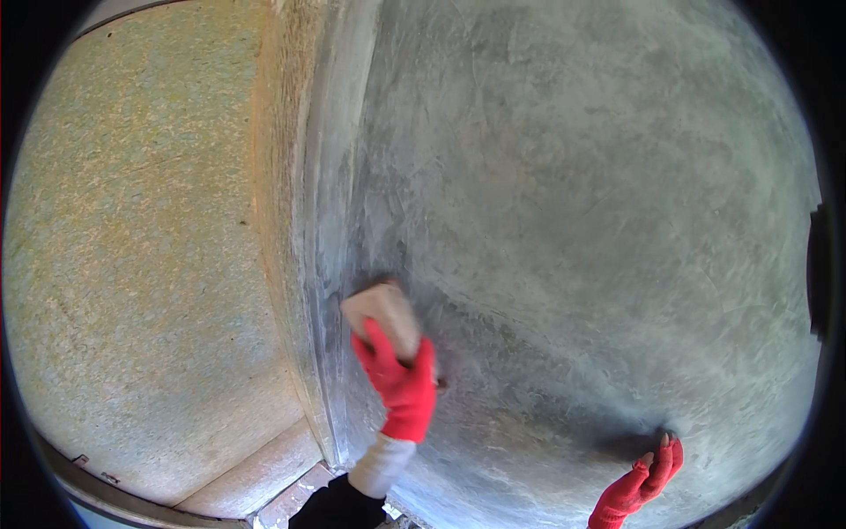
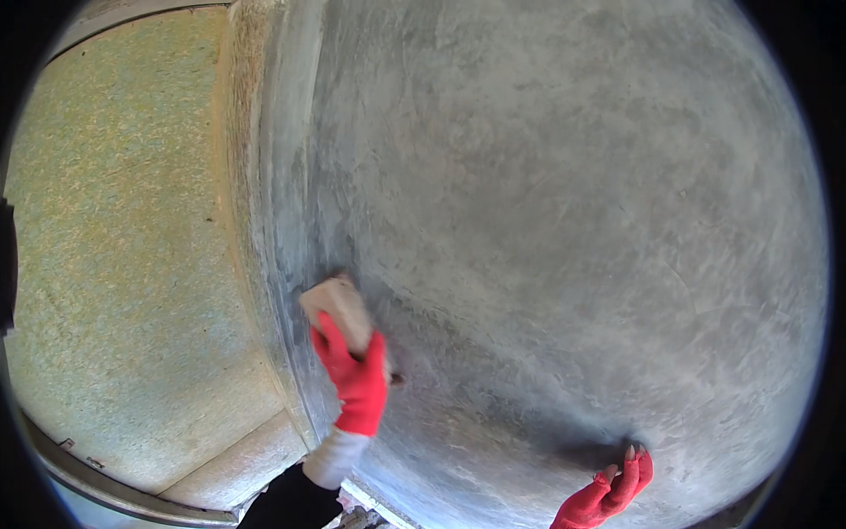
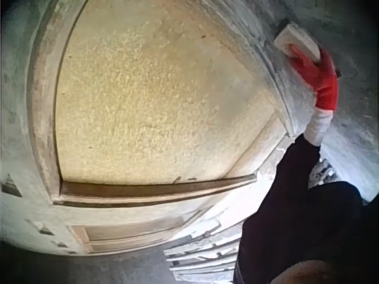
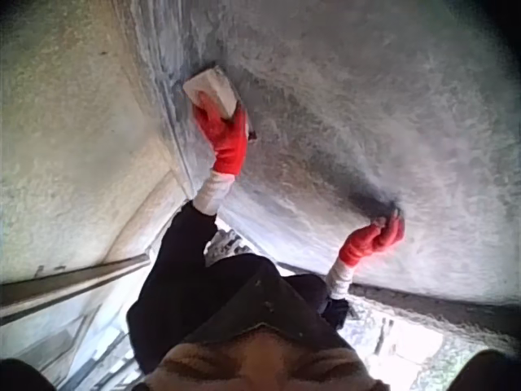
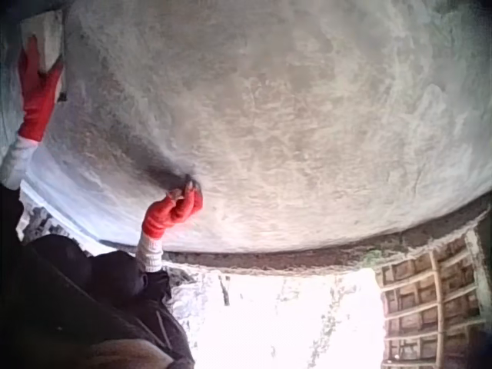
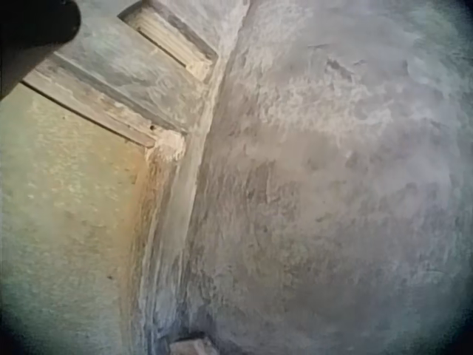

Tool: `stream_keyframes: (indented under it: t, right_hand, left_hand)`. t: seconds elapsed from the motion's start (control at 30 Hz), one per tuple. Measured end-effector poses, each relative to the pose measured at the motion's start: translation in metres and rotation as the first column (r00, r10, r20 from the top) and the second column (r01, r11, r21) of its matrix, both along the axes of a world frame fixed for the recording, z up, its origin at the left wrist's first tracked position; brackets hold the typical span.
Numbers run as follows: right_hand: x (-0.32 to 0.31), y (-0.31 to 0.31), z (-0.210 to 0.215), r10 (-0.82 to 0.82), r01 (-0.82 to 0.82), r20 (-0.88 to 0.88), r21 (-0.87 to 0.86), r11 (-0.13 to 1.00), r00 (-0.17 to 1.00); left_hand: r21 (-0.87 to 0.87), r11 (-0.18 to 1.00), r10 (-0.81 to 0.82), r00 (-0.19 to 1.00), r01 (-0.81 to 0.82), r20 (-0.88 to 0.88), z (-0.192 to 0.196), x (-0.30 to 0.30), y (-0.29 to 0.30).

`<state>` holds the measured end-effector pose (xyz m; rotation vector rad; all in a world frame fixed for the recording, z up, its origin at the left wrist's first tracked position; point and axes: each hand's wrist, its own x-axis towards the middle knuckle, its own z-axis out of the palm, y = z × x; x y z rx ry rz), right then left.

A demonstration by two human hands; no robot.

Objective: The person rubs a sanding block against a concrete wall using a circular motion while wearing red gloves.

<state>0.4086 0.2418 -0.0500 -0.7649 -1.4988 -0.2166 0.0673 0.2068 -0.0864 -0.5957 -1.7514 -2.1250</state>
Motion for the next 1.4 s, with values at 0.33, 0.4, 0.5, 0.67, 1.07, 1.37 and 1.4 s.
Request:
stream_keyframes:
  t: [0.33, 0.4, 0.5, 0.67, 1.07, 1.37, 1.4]
  right_hand:
    - [0.006, 0.001, 0.002, 0.029, -0.029, 0.035, -0.014, 0.999, 0.999]
    - [0.004, -0.003, 0.004, 0.062, -0.058, 0.070, -0.048, 0.997, 0.996]
    - [-0.004, -0.008, 0.008, 0.028, -0.026, 0.040, -0.067, 0.997, 0.999]
    - [-0.005, -0.004, 0.010, -0.075, 0.070, 0.092, 0.063, 0.996, 0.993]
    - [-0.005, 0.024, 0.004, -0.128, 0.092, 0.142, 0.232, 0.968, 0.982]
    - [-0.003, 0.025, 0.000, -0.067, 0.026, 0.127, 0.304, 0.952, 0.990]
    - [-0.004, 0.024, -0.001, -0.067, 0.030, 0.118, 0.296, 0.955, 0.991]
  left_hand:
    - [-0.083, 0.994, -0.108, 0.854, 0.075, -0.510, 0.000, 0.050, -0.014]
    - [-0.023, 1.000, 0.006, 0.962, -0.013, -0.271, -0.020, 0.010, -0.007]
    - [0.015, 1.000, -0.007, 0.998, 0.009, -0.070, -0.017, -0.007, 0.003]
    - [-0.116, 0.993, -0.063, 0.882, 0.009, -0.467, 0.025, 0.055, -0.013]
    - [-0.064, 0.995, -0.094, 0.922, 0.075, -0.375, 0.006, 0.036, -0.008]
    - [-0.135, 0.989, 0.009, 0.937, -0.060, -0.348, -0.002, 0.022, -0.008]
    - [-0.032, 0.999, -0.026, 0.990, 0.022, -0.140, -0.011, -0.001, 0.001]
